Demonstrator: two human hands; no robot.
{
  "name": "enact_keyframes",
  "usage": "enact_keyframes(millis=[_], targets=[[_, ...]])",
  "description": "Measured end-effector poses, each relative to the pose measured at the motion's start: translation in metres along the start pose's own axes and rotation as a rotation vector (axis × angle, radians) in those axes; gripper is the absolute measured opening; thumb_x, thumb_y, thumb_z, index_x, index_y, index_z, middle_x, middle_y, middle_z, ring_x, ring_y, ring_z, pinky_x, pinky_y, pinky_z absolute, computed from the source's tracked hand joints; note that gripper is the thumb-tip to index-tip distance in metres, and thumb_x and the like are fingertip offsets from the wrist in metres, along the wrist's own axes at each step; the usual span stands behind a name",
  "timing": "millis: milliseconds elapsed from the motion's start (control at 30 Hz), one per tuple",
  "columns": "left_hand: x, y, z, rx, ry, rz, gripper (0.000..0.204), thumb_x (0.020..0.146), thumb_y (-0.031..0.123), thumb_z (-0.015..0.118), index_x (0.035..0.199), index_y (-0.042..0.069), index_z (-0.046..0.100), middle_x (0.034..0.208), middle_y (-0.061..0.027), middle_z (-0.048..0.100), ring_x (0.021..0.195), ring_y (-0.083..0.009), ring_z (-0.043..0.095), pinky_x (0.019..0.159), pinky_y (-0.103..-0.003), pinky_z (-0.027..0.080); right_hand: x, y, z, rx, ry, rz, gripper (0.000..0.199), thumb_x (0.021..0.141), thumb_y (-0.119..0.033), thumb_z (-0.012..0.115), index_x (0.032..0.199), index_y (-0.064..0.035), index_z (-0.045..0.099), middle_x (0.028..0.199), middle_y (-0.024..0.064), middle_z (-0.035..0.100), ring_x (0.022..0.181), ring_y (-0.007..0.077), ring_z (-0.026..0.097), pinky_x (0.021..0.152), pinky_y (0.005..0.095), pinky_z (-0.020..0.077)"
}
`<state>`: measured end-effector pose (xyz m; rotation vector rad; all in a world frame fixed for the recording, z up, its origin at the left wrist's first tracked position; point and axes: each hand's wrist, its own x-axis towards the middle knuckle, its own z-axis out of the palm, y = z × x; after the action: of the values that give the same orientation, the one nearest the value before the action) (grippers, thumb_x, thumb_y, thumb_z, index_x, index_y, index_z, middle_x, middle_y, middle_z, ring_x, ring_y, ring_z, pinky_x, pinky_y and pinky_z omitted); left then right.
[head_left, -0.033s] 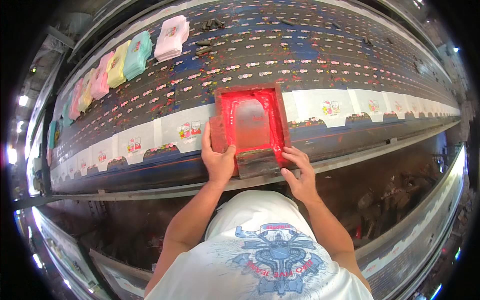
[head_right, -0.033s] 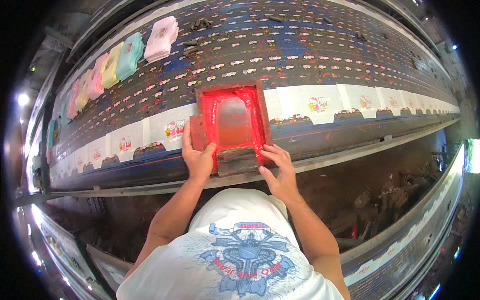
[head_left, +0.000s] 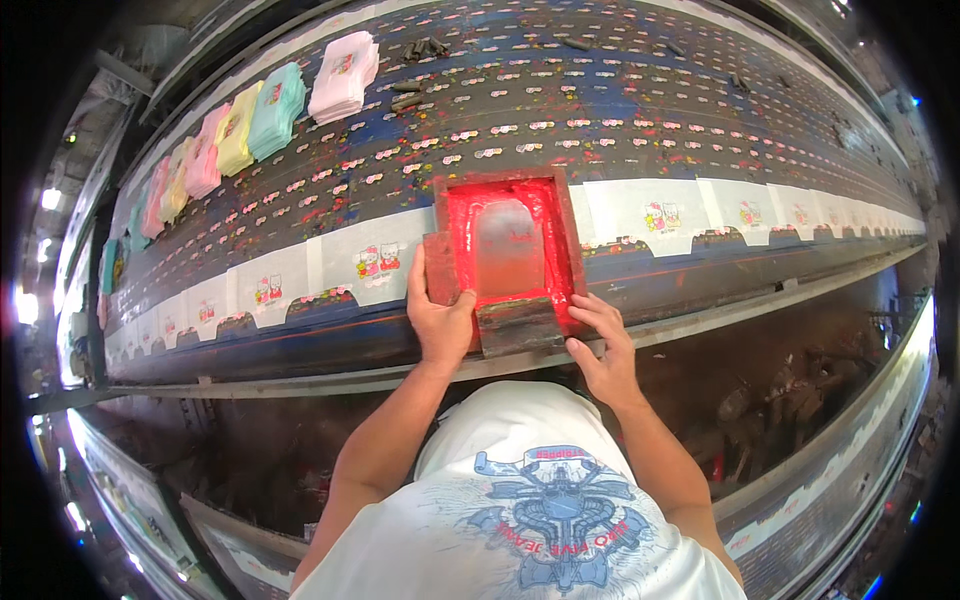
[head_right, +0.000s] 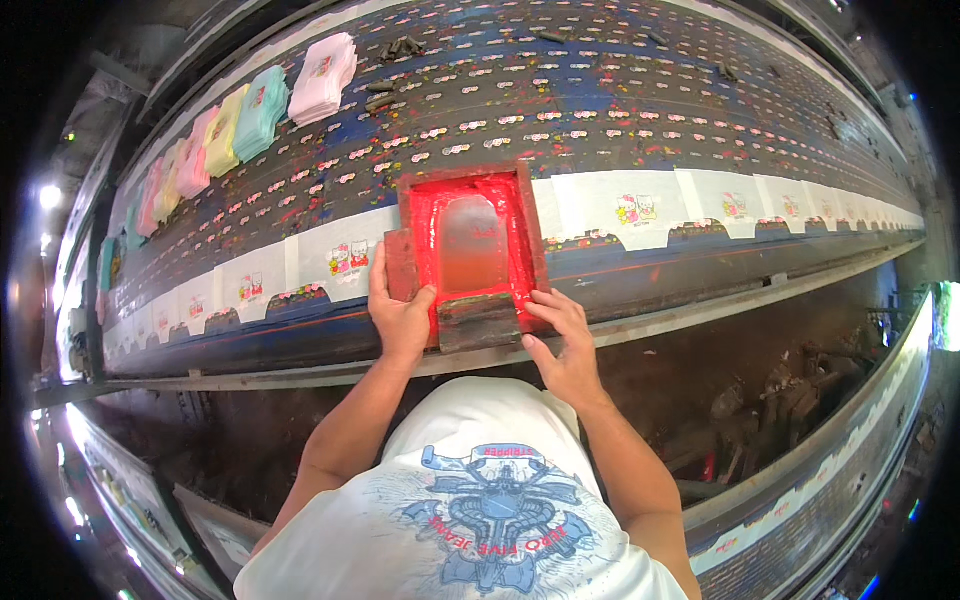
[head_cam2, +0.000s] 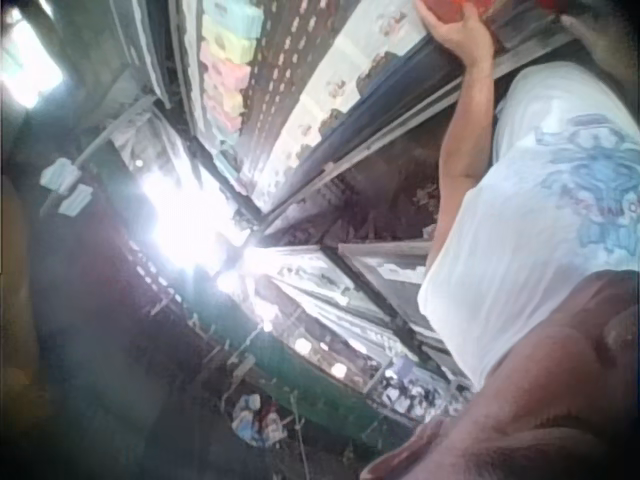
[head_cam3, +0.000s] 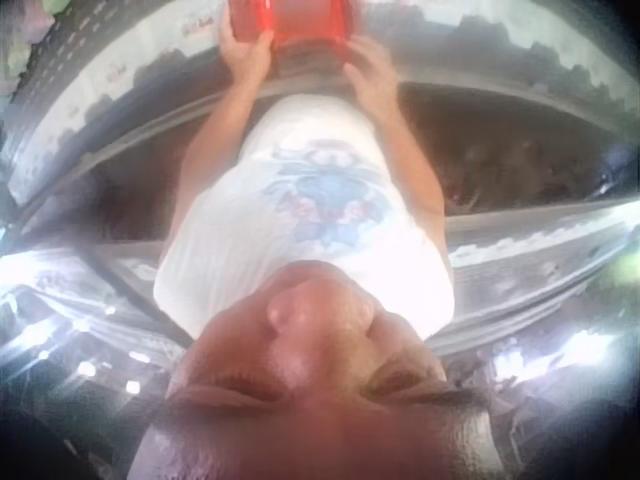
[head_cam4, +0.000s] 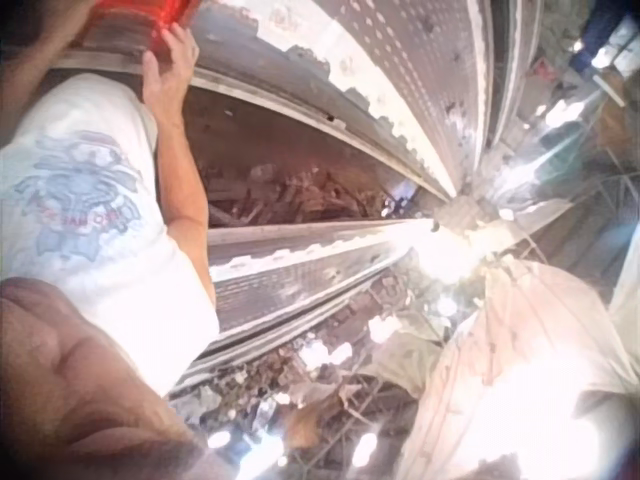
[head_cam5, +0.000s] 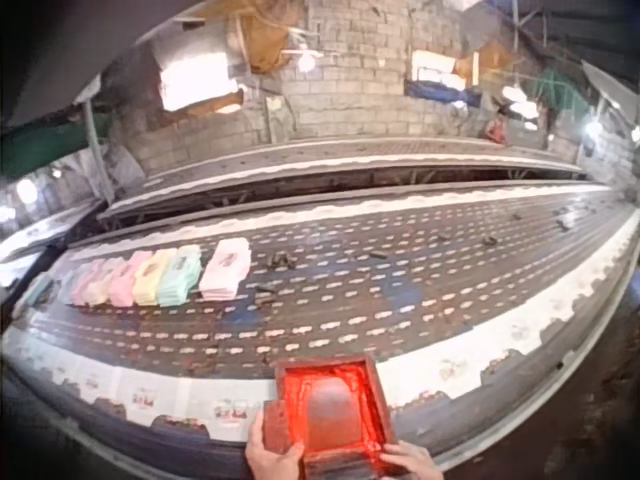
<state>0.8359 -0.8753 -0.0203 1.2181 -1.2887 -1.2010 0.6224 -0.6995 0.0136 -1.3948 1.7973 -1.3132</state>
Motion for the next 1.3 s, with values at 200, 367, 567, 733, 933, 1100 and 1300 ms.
enact_keyframes(millis=[200, 367, 567, 733, 933, 1100, 1300], targets=[[-0.011, -0.002, 0.031, 0.139, 0.003, -0.021, 0.102, 0.081, -0.015, 0.081, 0.174, -0.001, 0.043, 0.168, -0.0187, 0.057, 0.152, -0.027, 0.058, 0.127, -0.04, 0.048, 0.001, 0.025, -0.051, 0.072, -0.091, -0.027, 0.049, 0.092, -0.006, 0.085, 0.141, -0.005, 0.077, 0.157, 0.0183, 0.069, 0.155, 0.0435, 0.055, 0.13, 0.0553, 0.0399], [-0.007, 0.019, 0.044, 0.055, 0.01, -0.094, 0.103, 0.08, -0.017, 0.08, 0.175, 0.0, 0.042, 0.167, -0.0166, 0.058, 0.151, -0.0258, 0.059, 0.127, -0.04, 0.049, 0.012, 0.028, -0.069, 0.039, -0.136, -0.091, 0.045, 0.092, -0.002, 0.084, 0.136, -0.0035, 0.078, 0.156, 0.0188, 0.069, 0.154, 0.0435, 0.056, 0.128, 0.0552, 0.0421], [-0.006, 0.012, 0.044, 0.026, 0.0, -0.105, 0.105, 0.078, -0.014, 0.081, 0.175, 0.001, 0.044, 0.167, -0.0142, 0.058, 0.151, -0.0248, 0.06, 0.127, -0.04, 0.049, 0.026, 0.019, -0.066, -0.017, -0.132, -0.255, 0.04, 0.09, -0.002, 0.085, 0.13, -0.0038, 0.08, 0.148, 0.0187, 0.073, 0.143, 0.0442, 0.064, 0.12, 0.0548, 0.0498], [-0.003, 0.0, 0.038, -0.02, -0.016, -0.082, 0.107, 0.077, -0.012, 0.083, 0.175, 0.001, 0.043, 0.164, -0.013, 0.06, 0.148, -0.0246, 0.062, 0.127, -0.04, 0.049, 0.044, 0.0, -0.049, -0.165, -0.285, -0.455, 0.046, 0.086, -0.011, 0.091, 0.13, -0.006, 0.079, 0.147, 0.0169, 0.072, 0.14, 0.0405, 0.066, 0.113, 0.0537, 0.0527], [-0.004, 0.009, 0.04, 0.097, -0.014, -0.082, 0.105, 0.079, -0.013, 0.082, 0.175, 0.0, 0.042, 0.166, -0.0156, 0.059, 0.149, -0.0243, 0.061, 0.127, -0.039, 0.048, 0.065, -0.006, -0.025, -0.49, -0.488, -0.551, 0.053, 0.086, -0.014, 0.084, 0.138, -0.0041, 0.076, 0.139, 0.0164, 0.073, 0.128, 0.0376, 0.07, 0.109, 0.0522, 0.0554], [-0.003, -0.002, 0.036, 0.066, -0.026, -0.083, 0.104, 0.082, -0.012, 0.084, 0.175, -0.002, 0.04, 0.166, -0.0176, 0.059, 0.151, -0.0249, 0.06, 0.127, -0.039, 0.048, 0.107, -0.02, -0.037, -0.554, -0.638, -0.529, 0.046, 0.088, -0.005, 0.074, 0.133, -0.0003, 0.075, 0.121, 0.0186, 0.077, 0.116, 0.039, 0.073, 0.102, 0.0501, 0.0575], [-0.004, 0.006, 0.037, 0.034, -0.062, -0.073, 0.092, 0.094, -0.004, 0.082, 0.175, -0.004, 0.039, 0.169, -0.0178, 0.058, 0.152, -0.0231, 0.058, 0.127, -0.038, 0.047, 0.188, -0.013, -0.029, -0.542, -0.596, -0.47, 0.045, 0.089, 0.007, 0.065, 0.132, -0.004, 0.075, 0.117, 0.0204, 0.079, 0.115, 0.0424, 0.073, 0.103, 0.0535, 0.0578]])
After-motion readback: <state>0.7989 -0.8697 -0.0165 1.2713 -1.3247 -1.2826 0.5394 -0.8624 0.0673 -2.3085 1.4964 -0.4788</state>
